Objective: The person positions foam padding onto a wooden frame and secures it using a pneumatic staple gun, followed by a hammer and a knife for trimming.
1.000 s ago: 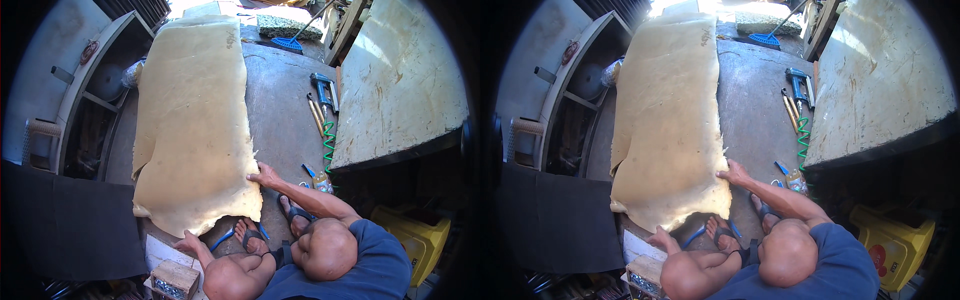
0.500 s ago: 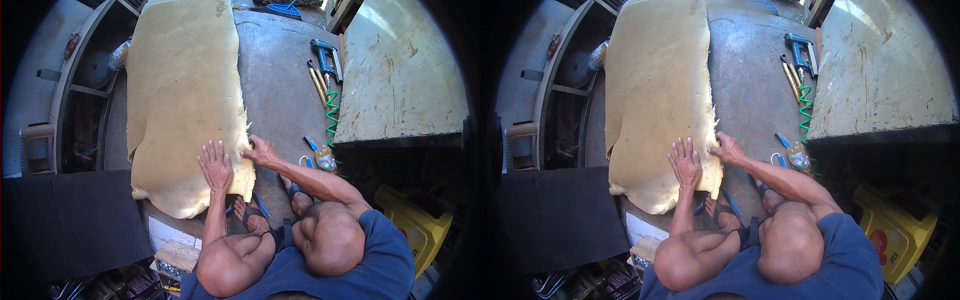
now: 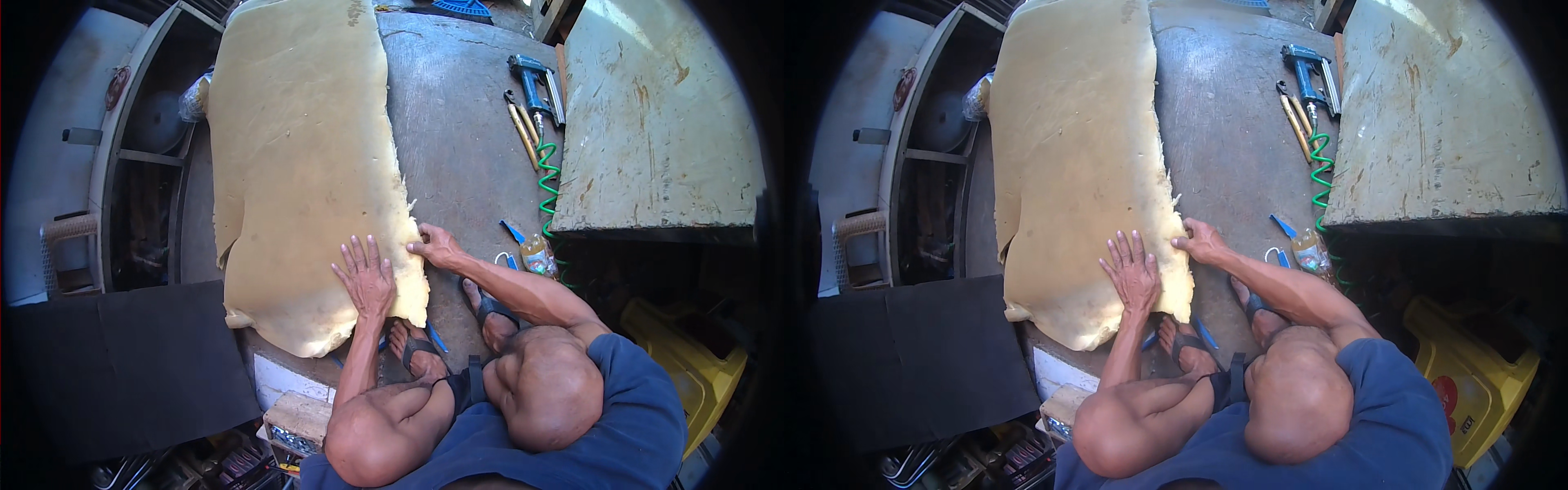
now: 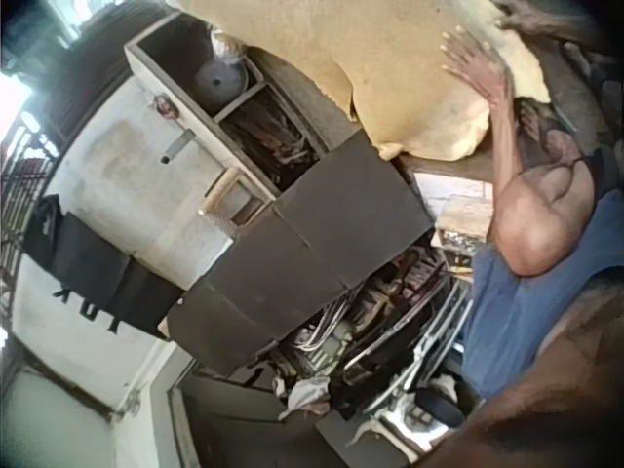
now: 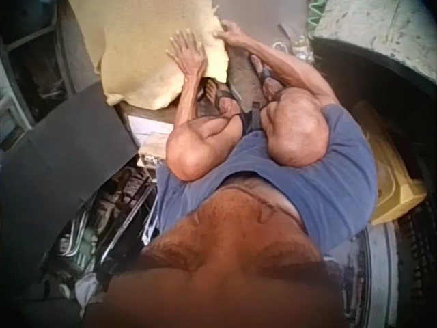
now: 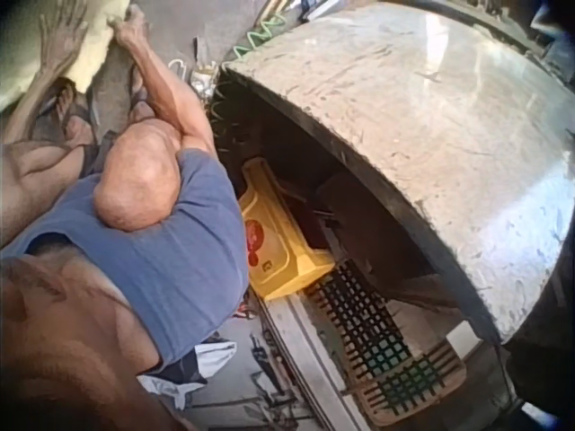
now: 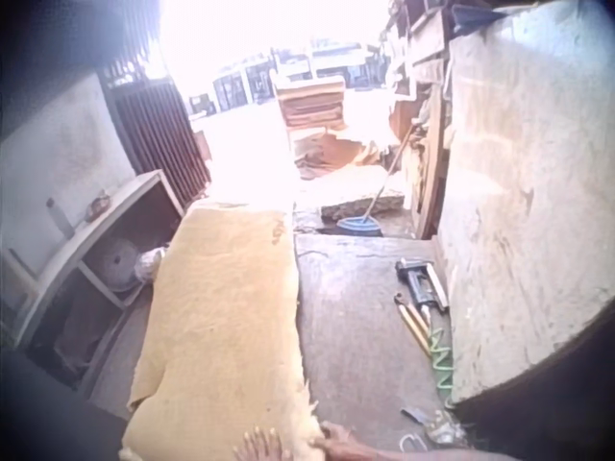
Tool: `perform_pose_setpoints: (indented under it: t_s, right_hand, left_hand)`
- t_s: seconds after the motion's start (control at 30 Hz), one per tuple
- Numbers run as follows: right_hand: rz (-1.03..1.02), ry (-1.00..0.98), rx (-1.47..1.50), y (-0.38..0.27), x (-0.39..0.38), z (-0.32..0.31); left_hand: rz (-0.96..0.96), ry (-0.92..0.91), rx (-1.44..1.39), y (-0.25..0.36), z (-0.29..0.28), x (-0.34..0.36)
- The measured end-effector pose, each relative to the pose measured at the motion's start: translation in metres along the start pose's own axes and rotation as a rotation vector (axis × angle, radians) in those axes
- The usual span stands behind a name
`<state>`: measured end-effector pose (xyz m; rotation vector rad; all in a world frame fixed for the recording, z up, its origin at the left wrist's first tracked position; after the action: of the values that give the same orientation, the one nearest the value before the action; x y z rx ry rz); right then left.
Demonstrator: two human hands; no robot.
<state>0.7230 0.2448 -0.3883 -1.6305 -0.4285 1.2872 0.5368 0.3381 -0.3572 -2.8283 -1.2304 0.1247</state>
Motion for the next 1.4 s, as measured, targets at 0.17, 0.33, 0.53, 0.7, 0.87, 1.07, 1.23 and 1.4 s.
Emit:
perform_pose_setpoints:
  t_s: [0.17, 0.33, 0.53, 0.7, 0.87, 1.07, 1.23, 1.4]
  right_hand:
    - [-0.012, -0.016, 0.232, 0.042, 0.012, -0.014]
    - [0.167, -0.064, 0.459, 0.026, 0.001, -0.008]
    - [0.207, -0.089, 0.508, 0.019, -0.001, -0.017]
    - [0.221, -0.111, 0.474, 0.009, 0.004, -0.009]
    - [0.231, -0.068, 0.448, 0.02, 0.003, -0.021]
    - [0.251, -0.095, 0.456, 0.016, 0.005, -0.021]
    - [0.228, -0.062, 0.414, 0.006, -0.004, -0.008]
    - [0.115, -0.044, 0.199, 0.007, 0.006, -0.003]
  left_hand:
    - [0.106, 0.005, -0.031, 0.04, 0.0, -0.007]
    - [0.128, -0.021, -0.013, 0.049, -0.004, -0.018]
    - [0.093, -0.17, -0.014, 0.062, -0.013, -0.014]
    - [0.065, -0.049, 0.055, 0.062, -0.001, -0.018]
    - [0.301, -0.245, 0.174, 0.08, -0.02, -0.03]
    - [0.359, -0.034, 0.189, 0.07, -0.003, -0.037]
    - [0.276, 0.049, 0.086, 0.062, 0.002, -0.038]
    - [0.217, 0.023, -0.024, 0.058, 0.005, -0.04]
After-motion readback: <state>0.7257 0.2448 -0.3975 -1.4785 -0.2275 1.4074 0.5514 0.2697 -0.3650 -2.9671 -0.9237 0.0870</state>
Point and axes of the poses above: each hand's wrist, its own x-axis towards the middle knuckle, its own z-axis out of the palm, y = z × x, the point moved 1 cm from there along x, towards the middle knuckle, and after that the axes turned 14 degrees about x, right-handed, at the moved point
